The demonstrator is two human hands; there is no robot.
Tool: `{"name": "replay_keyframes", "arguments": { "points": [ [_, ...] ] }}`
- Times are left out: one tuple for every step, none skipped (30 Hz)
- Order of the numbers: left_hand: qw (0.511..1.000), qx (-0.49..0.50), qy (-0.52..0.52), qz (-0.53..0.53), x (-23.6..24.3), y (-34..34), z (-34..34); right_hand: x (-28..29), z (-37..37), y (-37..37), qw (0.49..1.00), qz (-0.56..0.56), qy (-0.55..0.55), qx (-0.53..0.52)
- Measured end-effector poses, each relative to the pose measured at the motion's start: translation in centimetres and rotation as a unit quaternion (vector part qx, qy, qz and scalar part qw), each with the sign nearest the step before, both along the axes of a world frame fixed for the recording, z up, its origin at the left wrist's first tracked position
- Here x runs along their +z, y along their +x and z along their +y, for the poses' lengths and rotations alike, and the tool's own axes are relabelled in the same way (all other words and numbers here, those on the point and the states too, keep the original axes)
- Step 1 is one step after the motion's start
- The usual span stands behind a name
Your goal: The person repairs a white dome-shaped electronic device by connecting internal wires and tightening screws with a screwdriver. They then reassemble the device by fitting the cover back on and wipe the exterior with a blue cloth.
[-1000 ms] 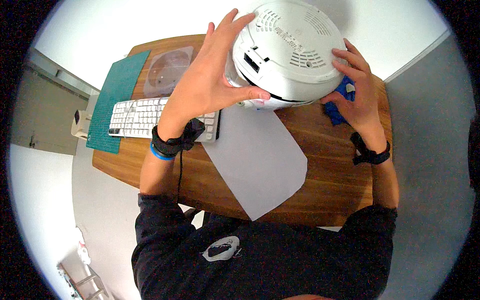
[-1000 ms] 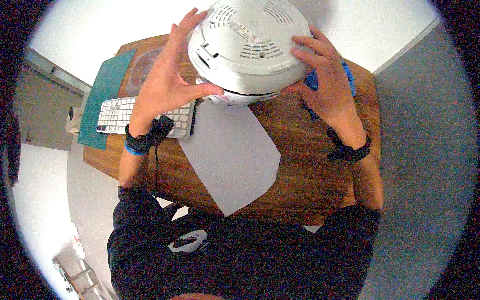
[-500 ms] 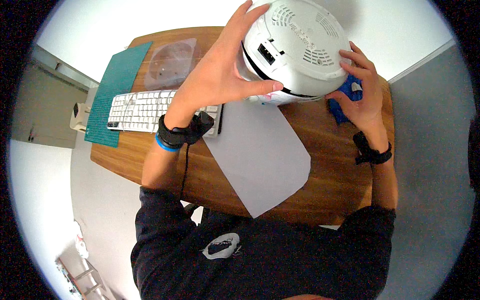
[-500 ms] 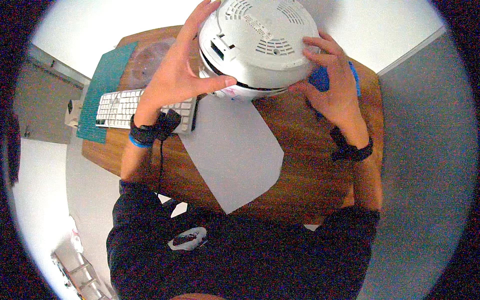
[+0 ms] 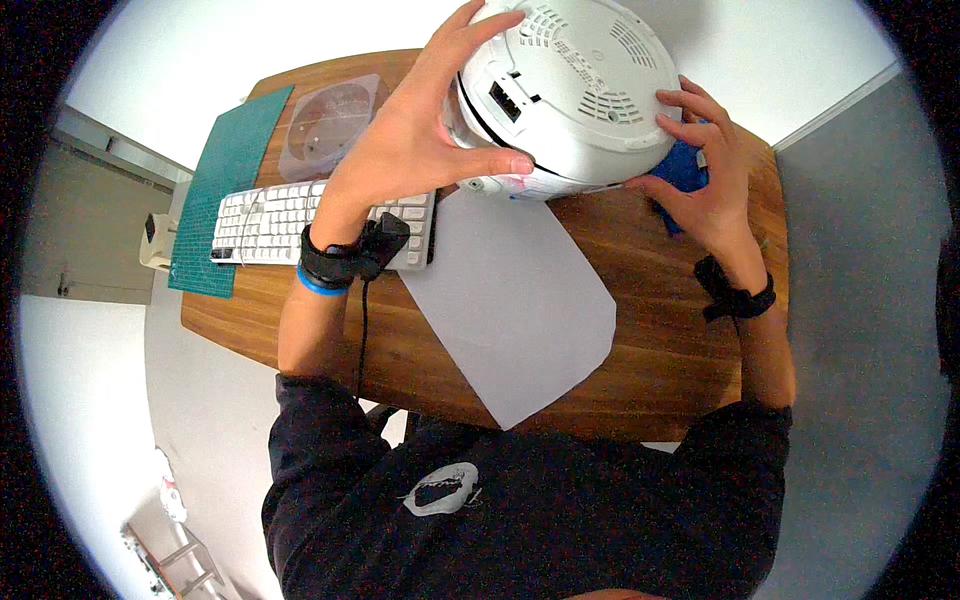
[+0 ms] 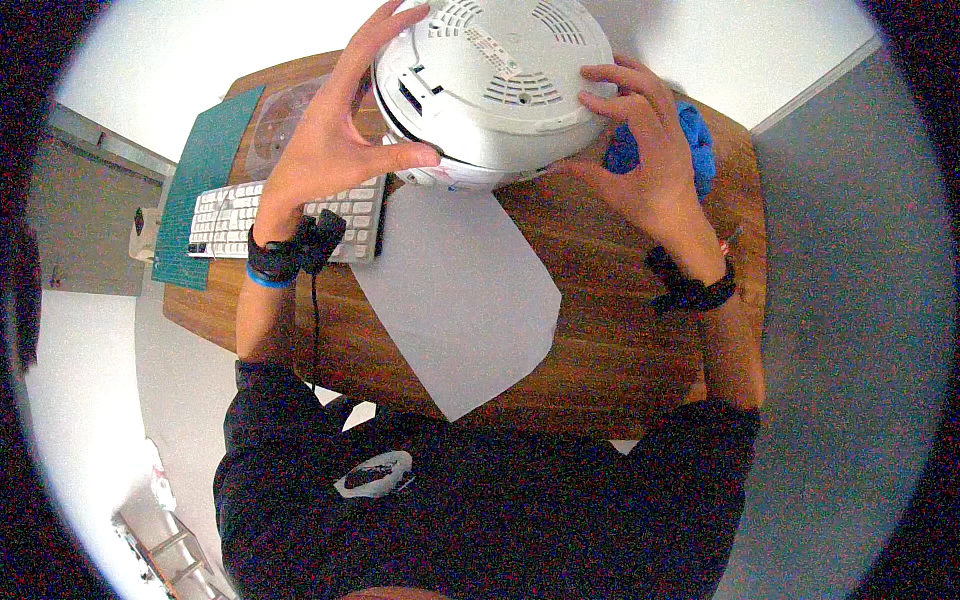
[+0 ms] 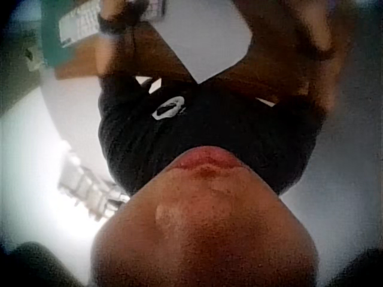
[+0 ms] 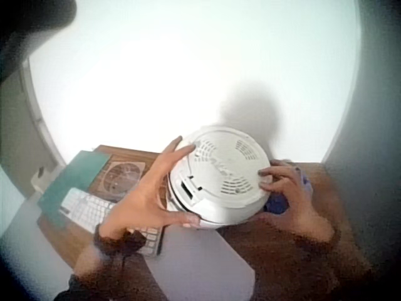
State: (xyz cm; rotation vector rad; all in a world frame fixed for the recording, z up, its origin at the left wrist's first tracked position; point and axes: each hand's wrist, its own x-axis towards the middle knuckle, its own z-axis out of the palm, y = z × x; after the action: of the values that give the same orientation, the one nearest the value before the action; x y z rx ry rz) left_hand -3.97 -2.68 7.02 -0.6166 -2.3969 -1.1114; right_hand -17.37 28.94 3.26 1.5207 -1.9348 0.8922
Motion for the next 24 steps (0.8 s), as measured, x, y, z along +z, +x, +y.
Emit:
{"name": "replay_keyframes", "arguments": {
  "points": [
    [1.0,0.003,-0.009,0.0,0.1,0.1,-0.1,0.0,0.0,0.0,1.0,0.0,0.0,-0.002],
    [1.0,0.006,-0.018,0.0,0.2,0.1,-0.2,0.0,-0.1,0.1,1.0,-0.004,-0.006,-0.006],
    [1.0,0.009,-0.027,-0.001,0.2,0.1,-0.3,0.1,-0.2,0.3,1.0,-0.008,-0.012,-0.01],
    [0.999,0.006,-0.031,0.005,0.2,0.1,-0.4,0.1,-0.2,0.5,1.0,-0.011,-0.018,-0.014],
    [0.999,0.006,-0.036,0.01,0.1,0.0,-0.6,0.1,-0.2,0.6,1.0,-0.012,-0.02,-0.019],
    [0.999,0.005,-0.04,0.015,-0.1,0.0,-0.7,0.0,-0.2,0.7,0.999,-0.012,-0.022,-0.025],
    [0.999,0.002,-0.041,0.019,-0.2,0.0,-0.9,-0.1,-0.3,0.8,0.999,-0.013,-0.024,-0.03],
    [0.999,-0.003,-0.042,0.024,-0.4,-0.1,-0.9,-0.2,-0.3,0.7,0.999,-0.014,-0.03,-0.026],
    [0.999,-0.007,-0.042,0.029,-0.5,-0.2,-0.9,-0.4,-0.3,0.5,0.999,-0.014,-0.036,-0.021],
    [0.999,-0.005,-0.042,0.032,-0.5,-0.2,-0.9,-0.5,-0.3,0.4,0.999,-0.015,-0.042,-0.017],
    [0.999,-0.002,-0.042,0.033,-0.4,-0.2,-0.8,-0.6,-0.3,0.5,0.999,-0.016,-0.044,-0.019],
    [0.998,0.0,-0.042,0.035,-0.4,-0.1,-0.7,-0.6,-0.4,0.6,0.999,-0.016,-0.047,-0.02],
    [0.999,0.003,-0.041,0.031,-0.3,-0.1,-0.6,-0.6,-0.4,0.7,0.998,-0.016,-0.049,-0.022],
    [0.999,0.006,-0.04,0.026,-0.1,0.1,-0.5,-0.6,-0.4,0.7,0.998,-0.016,-0.05,-0.02],
    [0.999,0.008,-0.039,0.022,0.0,0.1,-0.5,-0.5,-0.4,0.8,0.998,-0.016,-0.052,-0.019],
    [0.999,0.0,-0.036,0.027,-0.1,0.0,-0.5,-0.5,-0.4,0.8,0.998,-0.016,-0.053,-0.018],
    [0.999,-0.007,-0.034,0.032,-0.3,-0.1,-0.7,-0.5,-0.5,0.9,0.998,-0.011,-0.051,-0.019],
    [0.999,-0.014,-0.032,0.036,-0.4,-0.1,-0.7,-0.4,-0.5,1.0,0.999,-0.007,-0.049,-0.02],
    [0.999,-0.009,-0.026,0.045,-0.3,-0.1,-0.6,-0.3,-0.6,1.0,0.999,-0.002,-0.047,-0.021],
    [0.998,-0.006,-0.02,0.054,-0.3,0.0,-0.3,-0.2,-0.6,1.1,0.999,-0.001,-0.048,-0.019],
    [0.998,-0.002,-0.014,0.063,-0.2,0.1,-0.2,-0.2,-0.6,1.1,0.999,0.001,-0.049,-0.017],
    [0.999,-0.001,-0.006,0.052,-0.3,0.1,-0.3,-0.1,-0.6,1.1,0.999,0.002,-0.05,-0.016],
    [0.999,0.001,0.001,0.041,-0.2,0.2,-0.3,0.0,-0.7,1.1,0.999,0.002,-0.052,-0.012],
    [1.0,0.003,0.008,0.03,-0.2,0.2,-0.4,0.1,-0.8,1.1,0.998,0.002,-0.054,-0.009]
  ]
}}
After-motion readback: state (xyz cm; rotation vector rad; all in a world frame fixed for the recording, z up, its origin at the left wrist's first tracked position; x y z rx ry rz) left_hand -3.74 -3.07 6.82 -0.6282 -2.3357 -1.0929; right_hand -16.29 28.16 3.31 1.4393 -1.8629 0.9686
